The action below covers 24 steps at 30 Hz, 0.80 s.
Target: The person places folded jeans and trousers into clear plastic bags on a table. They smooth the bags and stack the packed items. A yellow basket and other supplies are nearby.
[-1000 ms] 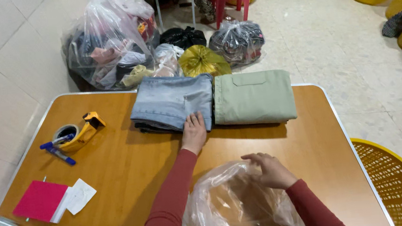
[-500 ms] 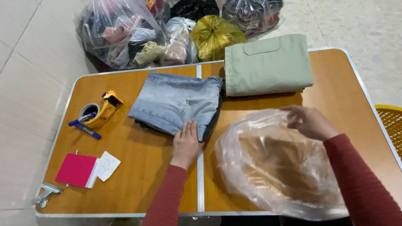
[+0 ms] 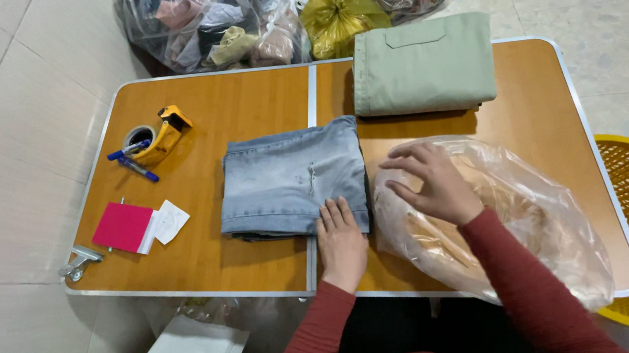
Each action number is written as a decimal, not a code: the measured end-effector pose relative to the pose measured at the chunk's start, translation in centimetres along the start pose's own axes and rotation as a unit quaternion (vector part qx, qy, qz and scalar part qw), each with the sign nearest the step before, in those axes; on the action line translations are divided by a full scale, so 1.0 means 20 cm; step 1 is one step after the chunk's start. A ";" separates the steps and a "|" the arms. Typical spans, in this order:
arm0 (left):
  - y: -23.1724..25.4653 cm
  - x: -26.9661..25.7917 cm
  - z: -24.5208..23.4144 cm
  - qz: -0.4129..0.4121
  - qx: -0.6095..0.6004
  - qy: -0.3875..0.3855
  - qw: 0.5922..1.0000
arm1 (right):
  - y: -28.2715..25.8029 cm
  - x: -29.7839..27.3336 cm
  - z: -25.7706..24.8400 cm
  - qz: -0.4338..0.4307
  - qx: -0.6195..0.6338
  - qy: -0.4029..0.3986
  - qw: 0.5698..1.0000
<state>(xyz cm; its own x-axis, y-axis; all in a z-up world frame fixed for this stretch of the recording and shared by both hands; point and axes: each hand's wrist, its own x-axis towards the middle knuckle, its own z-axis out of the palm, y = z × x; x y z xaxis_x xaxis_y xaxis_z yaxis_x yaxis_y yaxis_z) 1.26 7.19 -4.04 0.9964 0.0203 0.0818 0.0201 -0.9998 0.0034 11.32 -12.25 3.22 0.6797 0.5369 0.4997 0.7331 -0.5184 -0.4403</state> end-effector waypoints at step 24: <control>-1.28 0.39 0.16 -0.306 -0.495 0.008 0.813 | 0.27 0.20 0.76 0.295 0.072 -0.107 0.947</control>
<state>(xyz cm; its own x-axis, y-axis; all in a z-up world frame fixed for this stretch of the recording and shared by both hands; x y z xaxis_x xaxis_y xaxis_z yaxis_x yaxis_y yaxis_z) 8.82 32.88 -6.76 0.8236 0.5210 -0.2240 0.4280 -0.3119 0.8482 18.38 -2.86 -8.55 0.9497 0.3125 -0.0217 0.2086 -0.6825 -0.7005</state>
